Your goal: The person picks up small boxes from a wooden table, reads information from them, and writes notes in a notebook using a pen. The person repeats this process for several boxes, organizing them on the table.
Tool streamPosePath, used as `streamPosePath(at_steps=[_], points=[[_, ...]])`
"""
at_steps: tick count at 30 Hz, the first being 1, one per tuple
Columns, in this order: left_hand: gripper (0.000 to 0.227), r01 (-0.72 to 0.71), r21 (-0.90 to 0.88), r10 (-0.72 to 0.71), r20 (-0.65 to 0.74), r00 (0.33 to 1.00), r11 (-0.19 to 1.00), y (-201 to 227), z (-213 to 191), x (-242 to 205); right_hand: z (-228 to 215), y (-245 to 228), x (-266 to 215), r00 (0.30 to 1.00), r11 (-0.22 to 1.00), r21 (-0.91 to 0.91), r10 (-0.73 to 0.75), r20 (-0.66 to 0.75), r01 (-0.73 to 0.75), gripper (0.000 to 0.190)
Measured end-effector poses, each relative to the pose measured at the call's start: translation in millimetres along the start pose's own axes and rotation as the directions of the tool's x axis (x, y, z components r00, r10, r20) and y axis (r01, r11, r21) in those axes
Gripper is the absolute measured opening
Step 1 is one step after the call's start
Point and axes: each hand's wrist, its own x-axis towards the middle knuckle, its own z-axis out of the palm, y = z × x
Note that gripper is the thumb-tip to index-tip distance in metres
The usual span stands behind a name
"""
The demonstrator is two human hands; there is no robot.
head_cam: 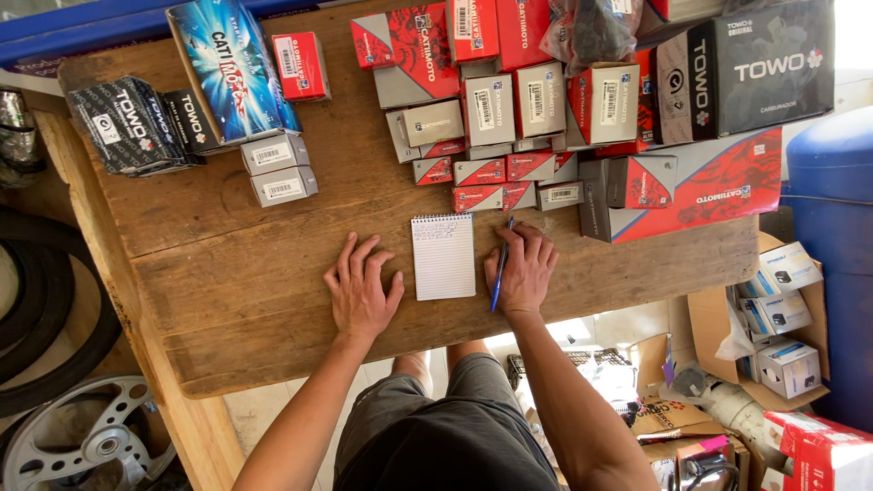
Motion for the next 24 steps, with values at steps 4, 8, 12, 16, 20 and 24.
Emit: streamPosePath(at_steps=[4, 8, 12, 16, 20, 24], points=[[0.038, -0.001, 0.01, 0.001, 0.006, 1.0, 1.0, -0.4, 2.6, -1.4, -1.9, -0.6, -1.2, 1.0, 1.0, 0.003, 0.017, 0.002, -0.017, 0.046], [0.037, 0.008, 0.009, -0.008, 0.001, 1.0, 1.0, -0.5, 0.6, -0.4, 0.4, -2.6, 0.5, 1.0, 1.0, -0.005, 0.007, -0.005, -0.007, 0.047], [0.035, 0.102, -0.085, -0.097, 0.054, 0.994, 0.991, 4.1, -6.8, 9.5, -1.1, -1.7, 0.4, 1.0, 1.0, 0.003, 0.002, -0.006, -0.002, 0.046], [0.038, 0.289, -0.315, -0.268, 0.109, 0.957, 0.904, 19.7, -31.3, 72.3, 2.3, 0.7, -1.8, 1.0, 1.0, -0.001, 0.006, -0.003, -0.006, 0.046], [0.06, 0.21, -0.545, -0.264, -0.021, 0.964, 0.811, 33.5, -35.4, 149.8, 3.0, 0.6, -0.6, 1.0, 1.0, 0.014, 0.002, -0.019, -0.001, 0.046], [0.092, 0.052, -0.323, -0.06, -0.015, 0.998, 0.945, 45.2, -48.4, 215.6, -19.4, -14.9, 9.6, 0.996, 0.997, 0.05, 0.053, 0.078, -0.057, 0.047]])
